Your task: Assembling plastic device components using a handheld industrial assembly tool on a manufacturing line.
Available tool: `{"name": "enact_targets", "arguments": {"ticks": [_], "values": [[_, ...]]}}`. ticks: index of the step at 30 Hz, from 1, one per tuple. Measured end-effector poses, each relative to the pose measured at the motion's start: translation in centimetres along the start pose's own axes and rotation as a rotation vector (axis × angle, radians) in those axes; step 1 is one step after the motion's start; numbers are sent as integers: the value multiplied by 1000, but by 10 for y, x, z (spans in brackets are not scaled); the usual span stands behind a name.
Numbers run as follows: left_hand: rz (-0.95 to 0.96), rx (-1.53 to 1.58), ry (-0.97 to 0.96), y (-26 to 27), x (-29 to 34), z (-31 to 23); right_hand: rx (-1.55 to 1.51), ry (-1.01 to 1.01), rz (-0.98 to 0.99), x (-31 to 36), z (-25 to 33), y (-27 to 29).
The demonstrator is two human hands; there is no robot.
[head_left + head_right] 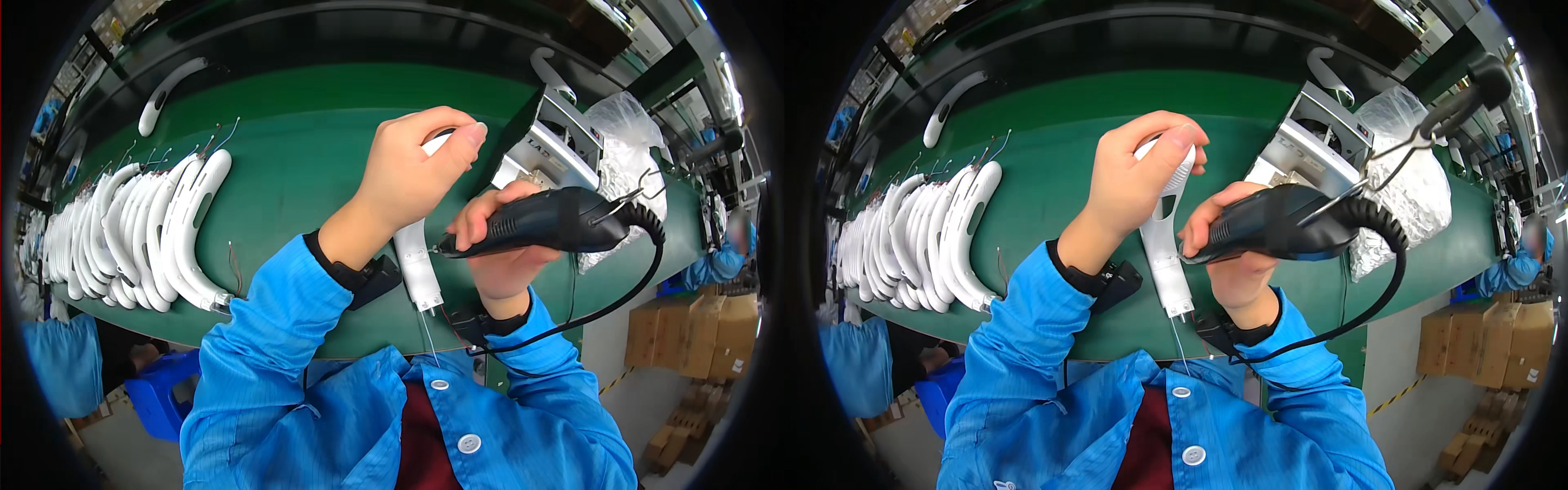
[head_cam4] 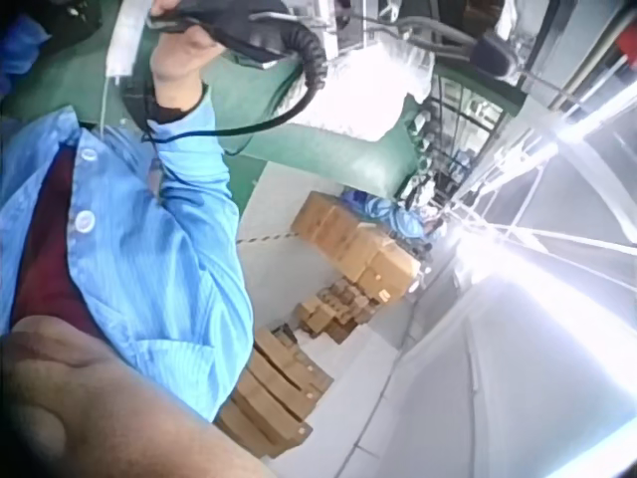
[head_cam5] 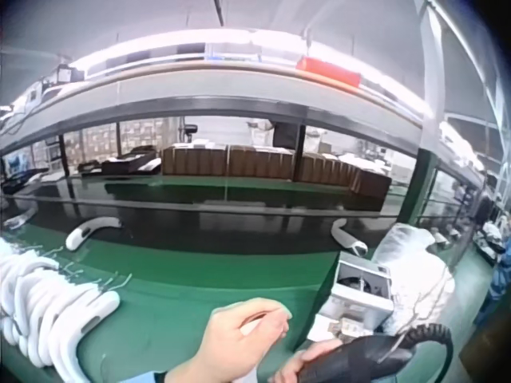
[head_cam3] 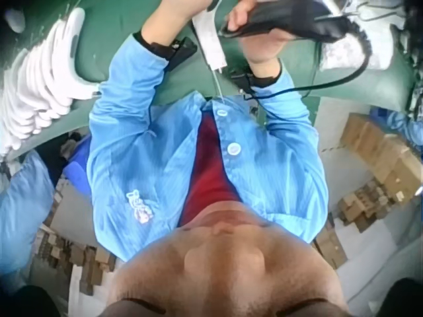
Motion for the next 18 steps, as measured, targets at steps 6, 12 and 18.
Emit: {"name": "enact_targets", "arguments": {"ticks": [6,12,18], "values": [[3,-22,-63,-2,-1,3,-12,-45,74,4,-12,-2],[9,-41,-33,-1,-1,2,-11,-50,27,6,-24,-4],[9,-43,-22,-1,0,0,-37,-34,55,5,-29,-2]]}}
Point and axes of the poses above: each hand's wrist, its own x-axis away from the middle knuckle, its own y-axis out of the back of the hand, z = x × y, the point moved 3 cm from there along -x, towards the middle knuckle, and after that the axes turned 10 degrees about x, right-handed, at the moved point
